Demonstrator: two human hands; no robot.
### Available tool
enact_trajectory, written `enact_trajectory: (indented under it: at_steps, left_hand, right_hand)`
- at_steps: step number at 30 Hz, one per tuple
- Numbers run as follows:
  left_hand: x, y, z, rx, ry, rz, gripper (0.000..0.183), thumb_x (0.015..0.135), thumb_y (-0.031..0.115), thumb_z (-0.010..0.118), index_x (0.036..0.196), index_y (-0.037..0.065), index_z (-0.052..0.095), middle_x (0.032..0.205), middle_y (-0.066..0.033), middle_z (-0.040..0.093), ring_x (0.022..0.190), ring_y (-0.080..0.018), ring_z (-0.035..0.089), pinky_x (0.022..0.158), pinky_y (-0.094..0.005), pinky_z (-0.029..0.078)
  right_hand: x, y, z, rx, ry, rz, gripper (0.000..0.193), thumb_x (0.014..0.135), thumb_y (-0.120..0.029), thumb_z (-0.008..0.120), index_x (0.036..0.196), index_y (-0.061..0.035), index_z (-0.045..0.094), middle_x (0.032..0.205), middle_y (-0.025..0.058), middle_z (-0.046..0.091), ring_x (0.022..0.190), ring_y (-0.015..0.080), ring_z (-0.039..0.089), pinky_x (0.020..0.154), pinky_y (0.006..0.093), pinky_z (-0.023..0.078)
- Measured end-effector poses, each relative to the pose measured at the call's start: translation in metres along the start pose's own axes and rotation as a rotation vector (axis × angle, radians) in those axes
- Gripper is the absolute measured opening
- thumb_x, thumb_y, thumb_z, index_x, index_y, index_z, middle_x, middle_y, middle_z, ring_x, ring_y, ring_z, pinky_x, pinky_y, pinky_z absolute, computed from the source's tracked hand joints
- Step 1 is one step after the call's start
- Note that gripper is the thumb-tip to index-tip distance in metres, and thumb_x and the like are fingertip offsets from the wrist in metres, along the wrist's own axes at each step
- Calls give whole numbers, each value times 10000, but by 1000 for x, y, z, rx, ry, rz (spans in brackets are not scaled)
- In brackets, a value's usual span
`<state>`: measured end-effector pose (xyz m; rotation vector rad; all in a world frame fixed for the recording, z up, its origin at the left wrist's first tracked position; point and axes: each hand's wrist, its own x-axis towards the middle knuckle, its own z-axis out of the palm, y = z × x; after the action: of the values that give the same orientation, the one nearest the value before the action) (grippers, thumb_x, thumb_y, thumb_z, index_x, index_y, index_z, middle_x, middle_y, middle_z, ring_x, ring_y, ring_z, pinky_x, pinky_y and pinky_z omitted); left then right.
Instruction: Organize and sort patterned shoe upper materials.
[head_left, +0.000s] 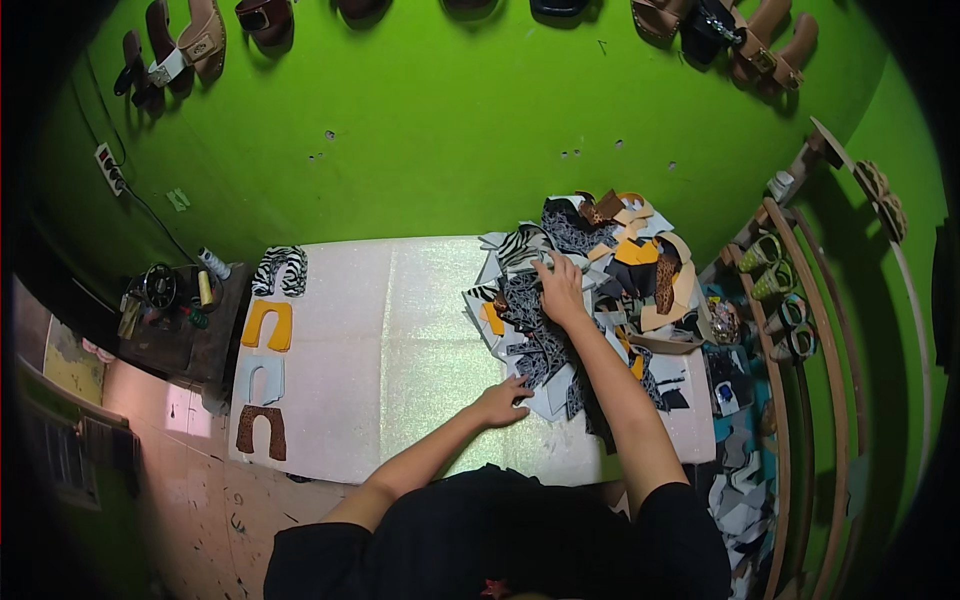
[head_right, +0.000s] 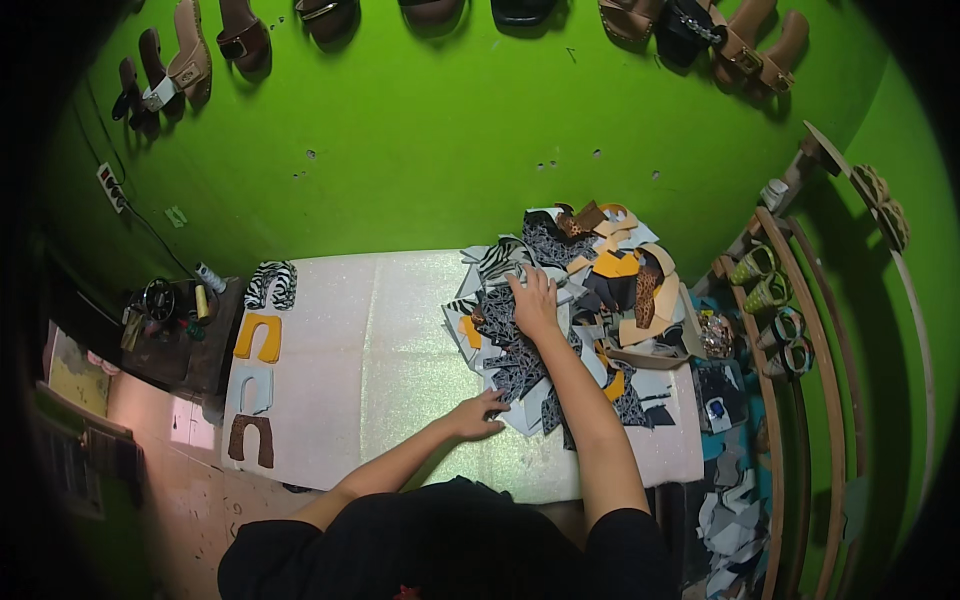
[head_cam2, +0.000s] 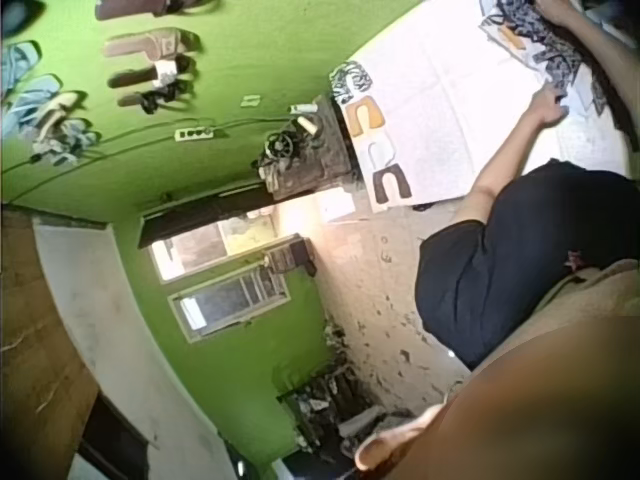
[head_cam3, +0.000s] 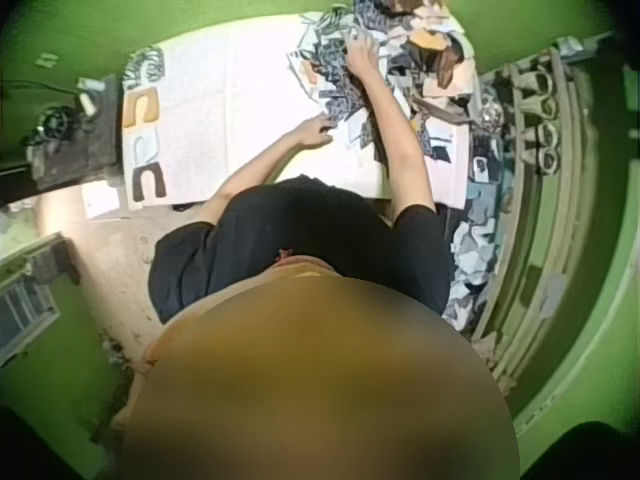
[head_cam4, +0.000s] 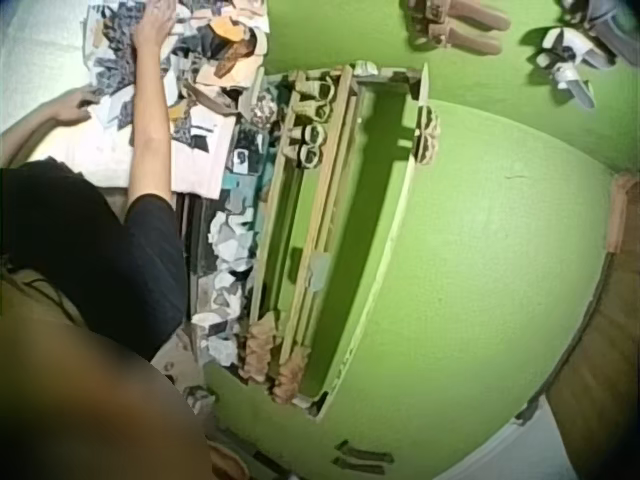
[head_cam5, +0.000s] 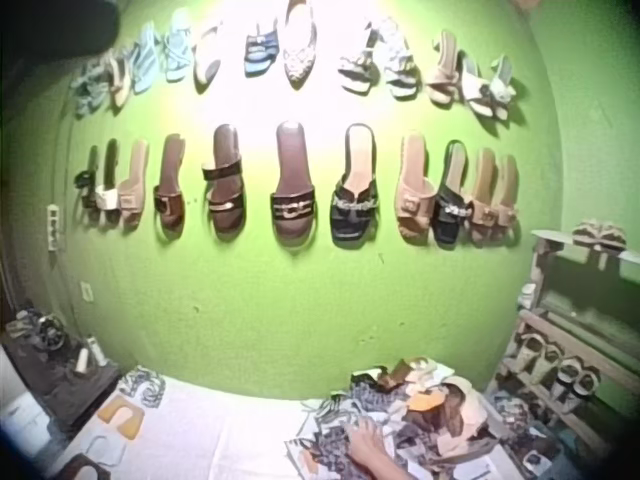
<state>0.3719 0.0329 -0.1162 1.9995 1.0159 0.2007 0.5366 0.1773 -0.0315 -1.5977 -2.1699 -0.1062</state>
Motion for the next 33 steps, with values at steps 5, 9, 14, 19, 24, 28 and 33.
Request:
enact_trajectory:
  at_steps: [5,9,14,19,24,28,33]
  left_hand:
    - [2,-10,2,-6,36,31,421,741,260,564,1130,99,548,1363,-126,320,1254,-339,285,1014,-379,281]
    - [5,-9,-9,-265,80,-12,377,758,212,566,1108,72,555,1239,-143,464,1139,-306,442,961,-345,350]
    - [12,-6,-26,-533,201,-164,331,753,146,552,1069,46,573,971,-133,600,891,-187,560,808,-283,432]
    - [23,-14,-50,-441,427,-110,307,796,71,507,1098,17,510,995,-95,567,851,-159,533,762,-277,437]
    - [40,-11,-71,-363,591,-55,347,745,89,568,1075,2,504,1037,-160,519,957,-262,510,865,-318,392]
    - [57,-7,-80,-246,651,65,389,724,88,584,1089,8,476,1063,-176,490,985,-294,496,884,-332,382]
    - [73,-4,-89,-197,614,117,448,719,118,595,1128,21,442,1119,-173,453,1079,-297,430,946,-345,326]
  right_hand:
    - [21,27,26,-294,50,-136,435,768,-70,482,1149,-278,505,1292,83,366,1121,367,384,922,510,302]
    - [24,46,40,-329,-198,-18,256,765,-112,498,996,-199,568,1056,78,511,864,286,523,720,427,411]
    - [7,44,39,-298,-81,3,126,743,-103,498,834,-86,584,906,96,518,827,277,525,686,390,419]
    - [-19,29,28,-257,-112,-64,123,728,-104,517,823,-83,592,891,99,517,826,246,514,734,375,391]
    - [-39,18,6,-29,16,-50,181,641,-72,612,813,-56,558,825,105,506,852,280,509,745,389,381]
    - [-44,19,-4,221,96,115,210,671,-88,636,828,-34,509,818,128,506,804,314,512,707,400,391]
    - [-40,26,-26,274,243,290,174,772,-136,563,853,-5,481,817,168,522,788,364,521,668,419,419]
